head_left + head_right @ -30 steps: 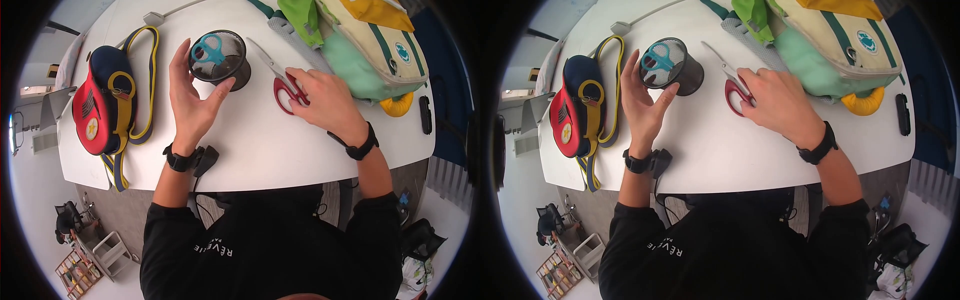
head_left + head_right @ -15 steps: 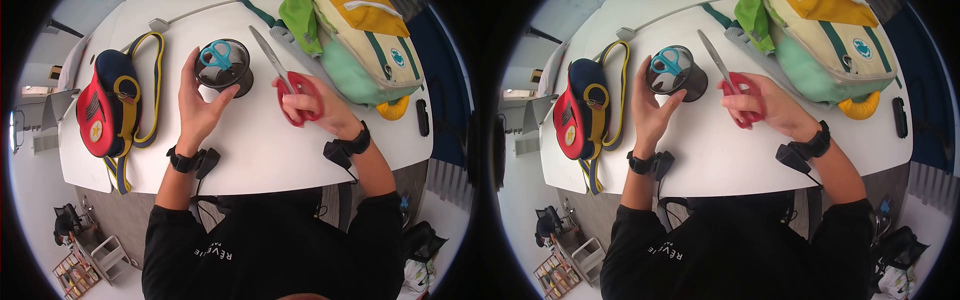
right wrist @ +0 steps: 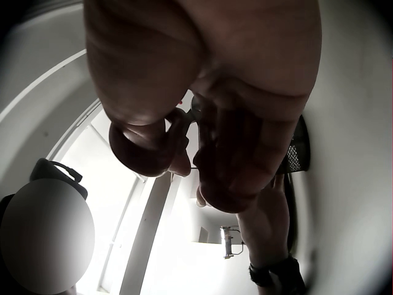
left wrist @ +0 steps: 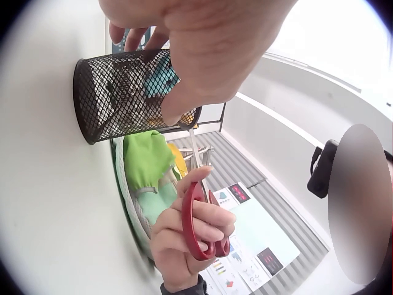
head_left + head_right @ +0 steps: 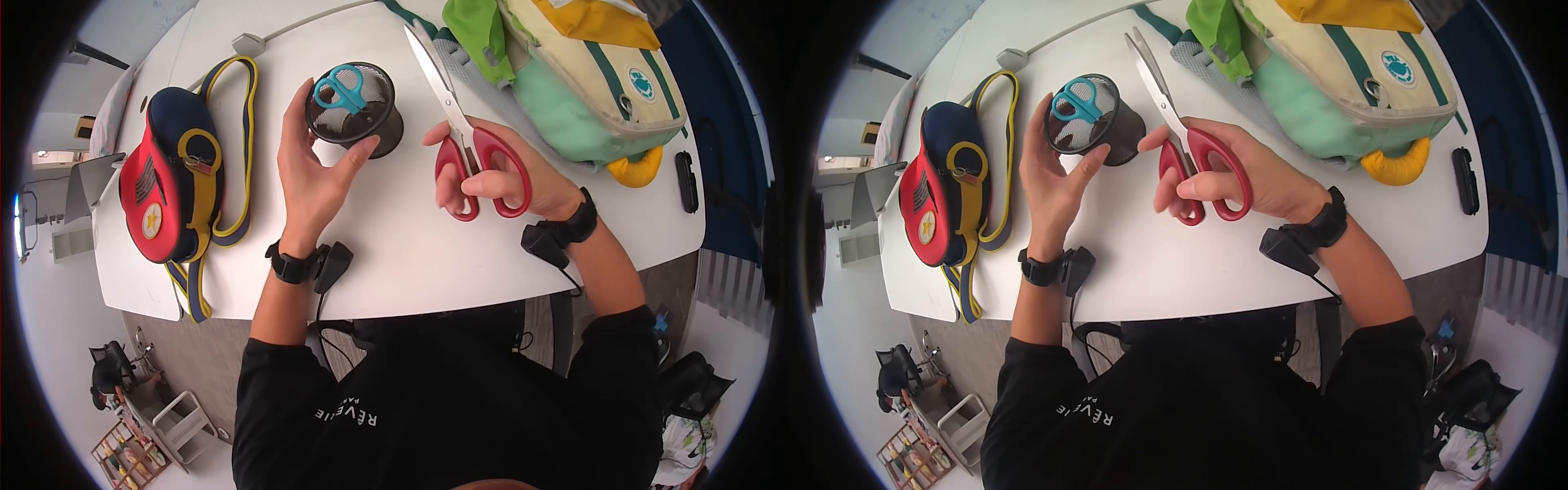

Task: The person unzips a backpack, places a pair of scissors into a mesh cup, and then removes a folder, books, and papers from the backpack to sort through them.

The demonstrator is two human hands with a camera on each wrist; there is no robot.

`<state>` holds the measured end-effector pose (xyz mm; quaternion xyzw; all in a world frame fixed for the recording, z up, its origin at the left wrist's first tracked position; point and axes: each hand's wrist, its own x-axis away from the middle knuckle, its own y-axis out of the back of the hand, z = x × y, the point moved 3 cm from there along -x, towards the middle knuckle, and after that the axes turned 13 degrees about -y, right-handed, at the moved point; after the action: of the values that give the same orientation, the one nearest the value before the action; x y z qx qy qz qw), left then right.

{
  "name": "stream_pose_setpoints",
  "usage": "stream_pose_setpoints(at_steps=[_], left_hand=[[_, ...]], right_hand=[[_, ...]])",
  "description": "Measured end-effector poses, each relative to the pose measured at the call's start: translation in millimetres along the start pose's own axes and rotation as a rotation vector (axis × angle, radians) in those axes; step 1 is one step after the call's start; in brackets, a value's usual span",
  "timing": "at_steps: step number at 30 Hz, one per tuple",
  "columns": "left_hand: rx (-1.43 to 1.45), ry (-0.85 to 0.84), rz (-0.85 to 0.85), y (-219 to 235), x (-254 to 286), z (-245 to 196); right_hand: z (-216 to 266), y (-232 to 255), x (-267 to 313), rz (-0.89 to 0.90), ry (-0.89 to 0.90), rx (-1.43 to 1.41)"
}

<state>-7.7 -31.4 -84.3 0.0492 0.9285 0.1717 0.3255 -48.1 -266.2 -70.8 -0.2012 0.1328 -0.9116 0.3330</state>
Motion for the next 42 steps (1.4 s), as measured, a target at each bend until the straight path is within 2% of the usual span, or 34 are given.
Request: stream_pose_setpoints(at_steps=[4,7,15,24,27,42], left_hand=[[0.005,-0.02,-0.003,-0.5,0.7,-0.1],[-0.005,0.006,0.001,-0.3,0.8,0.6],[0.018,0.002,0.009,-1.1,0.9,-0.9],[-0.005,-0.002,0.008,0.2,0.9,-1.1],[-0.04,-0.006,0.011,1.3,1.6,0.2],[-0.018,-0.006,0.013,0.2,0.2,0.8]], right_hand=[[-3.2,-1.7,-0.3,0.075,0.109,0.034],[-2.7,0.7,0.6,0.111,0.057,-0.025],[-2.9,1.2,1.3,0.099,0.097,-0.062],[-8.1,12.0,-3.1,0.009,0.126,0.007],[0.4,7.9,0.9,-0.078,0.048,0.099],[1.7,9.6,0.2,-0.072,0.08,0.18]])
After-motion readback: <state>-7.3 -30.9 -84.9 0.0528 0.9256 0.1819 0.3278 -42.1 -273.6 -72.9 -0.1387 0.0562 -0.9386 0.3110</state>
